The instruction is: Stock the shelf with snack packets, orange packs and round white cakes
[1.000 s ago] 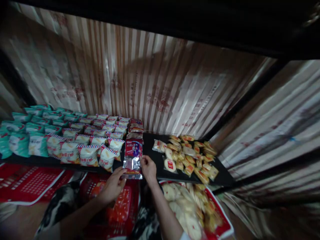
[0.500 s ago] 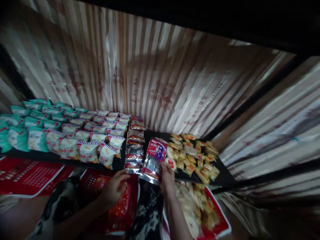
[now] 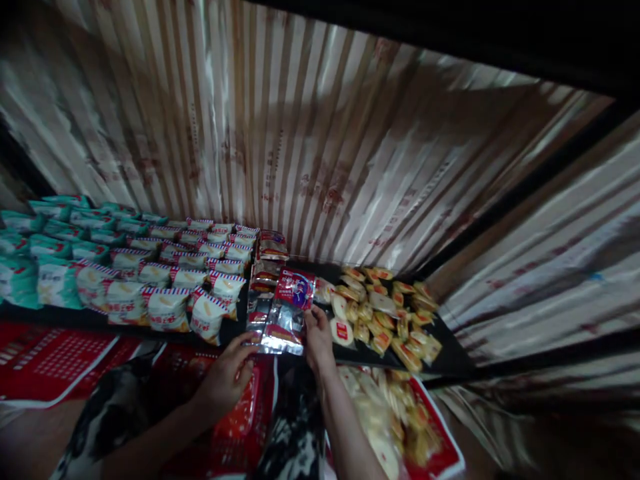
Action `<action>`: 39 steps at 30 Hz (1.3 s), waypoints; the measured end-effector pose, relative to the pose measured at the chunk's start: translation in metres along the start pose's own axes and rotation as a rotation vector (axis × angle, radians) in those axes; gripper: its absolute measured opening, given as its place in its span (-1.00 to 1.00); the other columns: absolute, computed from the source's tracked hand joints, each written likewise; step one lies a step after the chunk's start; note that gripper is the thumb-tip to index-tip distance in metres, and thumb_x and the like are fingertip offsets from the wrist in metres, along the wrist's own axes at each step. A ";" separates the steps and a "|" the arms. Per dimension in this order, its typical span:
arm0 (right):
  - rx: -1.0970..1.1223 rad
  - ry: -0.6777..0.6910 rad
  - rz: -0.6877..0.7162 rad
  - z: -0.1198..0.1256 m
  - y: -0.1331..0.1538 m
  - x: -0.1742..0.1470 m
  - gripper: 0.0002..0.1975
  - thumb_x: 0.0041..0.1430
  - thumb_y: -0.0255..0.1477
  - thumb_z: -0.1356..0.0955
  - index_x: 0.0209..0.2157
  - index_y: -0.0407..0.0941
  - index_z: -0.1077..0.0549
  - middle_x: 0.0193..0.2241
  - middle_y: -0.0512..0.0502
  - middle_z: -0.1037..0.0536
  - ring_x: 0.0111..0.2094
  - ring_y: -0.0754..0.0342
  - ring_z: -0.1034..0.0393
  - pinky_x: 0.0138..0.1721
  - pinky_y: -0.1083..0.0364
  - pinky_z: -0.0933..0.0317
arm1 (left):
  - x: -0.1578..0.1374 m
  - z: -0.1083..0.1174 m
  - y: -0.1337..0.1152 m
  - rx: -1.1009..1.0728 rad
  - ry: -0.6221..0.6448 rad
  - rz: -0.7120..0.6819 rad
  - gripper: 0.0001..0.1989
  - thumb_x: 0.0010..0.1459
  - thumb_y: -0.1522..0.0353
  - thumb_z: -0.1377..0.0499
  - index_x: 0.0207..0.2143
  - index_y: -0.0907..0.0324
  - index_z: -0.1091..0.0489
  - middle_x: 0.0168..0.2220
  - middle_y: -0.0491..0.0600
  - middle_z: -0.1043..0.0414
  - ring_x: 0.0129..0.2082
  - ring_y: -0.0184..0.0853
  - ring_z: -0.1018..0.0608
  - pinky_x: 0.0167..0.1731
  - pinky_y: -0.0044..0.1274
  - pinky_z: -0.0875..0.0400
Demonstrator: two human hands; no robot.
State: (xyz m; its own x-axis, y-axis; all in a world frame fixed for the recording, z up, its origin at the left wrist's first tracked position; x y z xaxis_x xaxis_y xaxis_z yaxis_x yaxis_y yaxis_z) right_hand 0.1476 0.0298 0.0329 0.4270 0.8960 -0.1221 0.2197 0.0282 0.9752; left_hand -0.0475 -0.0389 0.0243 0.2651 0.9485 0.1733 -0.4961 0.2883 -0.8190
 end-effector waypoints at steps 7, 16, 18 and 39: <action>0.080 -0.014 -0.128 0.002 -0.007 -0.008 -0.49 -0.35 -0.21 -0.52 -0.30 -0.11 -0.40 -0.55 0.06 -0.54 -0.57 0.14 -0.38 -0.52 0.17 -0.27 | 0.006 -0.003 0.007 -0.182 -0.070 0.074 -0.64 0.11 0.33 0.00 -0.07 0.24 -0.39 0.10 0.20 -0.29 0.07 -0.16 -0.41 0.06 -0.32 -0.33; 0.012 0.236 -0.241 0.002 -0.009 -0.058 -0.51 -0.18 -0.14 -0.48 -0.24 -0.12 -0.39 -0.65 0.15 -0.39 -0.64 0.21 -0.24 -0.59 0.22 -0.13 | 0.013 -0.006 -0.016 -0.863 -0.041 0.506 -0.49 -0.09 0.09 -0.23 -0.17 0.26 -0.39 -0.18 0.14 -0.51 -0.14 -0.14 -0.52 -0.18 -0.45 -0.40; -0.014 0.278 -0.240 -0.002 -0.011 -0.063 -0.53 -0.14 -0.13 -0.46 -0.24 -0.12 -0.40 -0.66 0.16 -0.36 -0.64 0.22 -0.21 -0.60 0.23 -0.10 | 0.014 -0.005 -0.019 -0.880 -0.043 0.550 -0.54 -0.12 0.10 -0.25 -0.26 0.27 -0.41 -0.30 0.09 -0.54 -0.22 -0.15 -0.54 -0.24 -0.46 -0.40; -0.963 0.322 0.831 -0.039 -0.014 0.002 -0.72 0.21 -0.46 -0.24 -0.10 -0.06 -0.49 -0.16 -0.13 -0.53 -0.14 -0.03 -0.32 -0.13 0.02 -0.27 | -0.042 0.017 -0.020 -0.793 -0.223 0.774 -0.48 -0.29 0.02 -0.30 -0.33 0.21 -0.49 -0.36 0.05 -0.55 -0.24 -0.10 -0.54 -0.26 -0.40 -0.44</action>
State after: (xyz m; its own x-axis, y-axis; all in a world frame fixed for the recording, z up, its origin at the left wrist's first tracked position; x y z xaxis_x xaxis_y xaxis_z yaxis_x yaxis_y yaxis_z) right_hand 0.1111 0.0489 0.0258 -0.1258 0.8600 0.4945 -0.7734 -0.3972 0.4941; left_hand -0.0626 -0.0828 0.0423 -0.0784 0.8608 -0.5029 0.2226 -0.4766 -0.8505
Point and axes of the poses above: each hand's wrist, its own x-axis towards the middle knuckle, its own z-axis out of the back of the hand, y = z × x, the point moved 1 cm from there along x, towards the middle knuckle
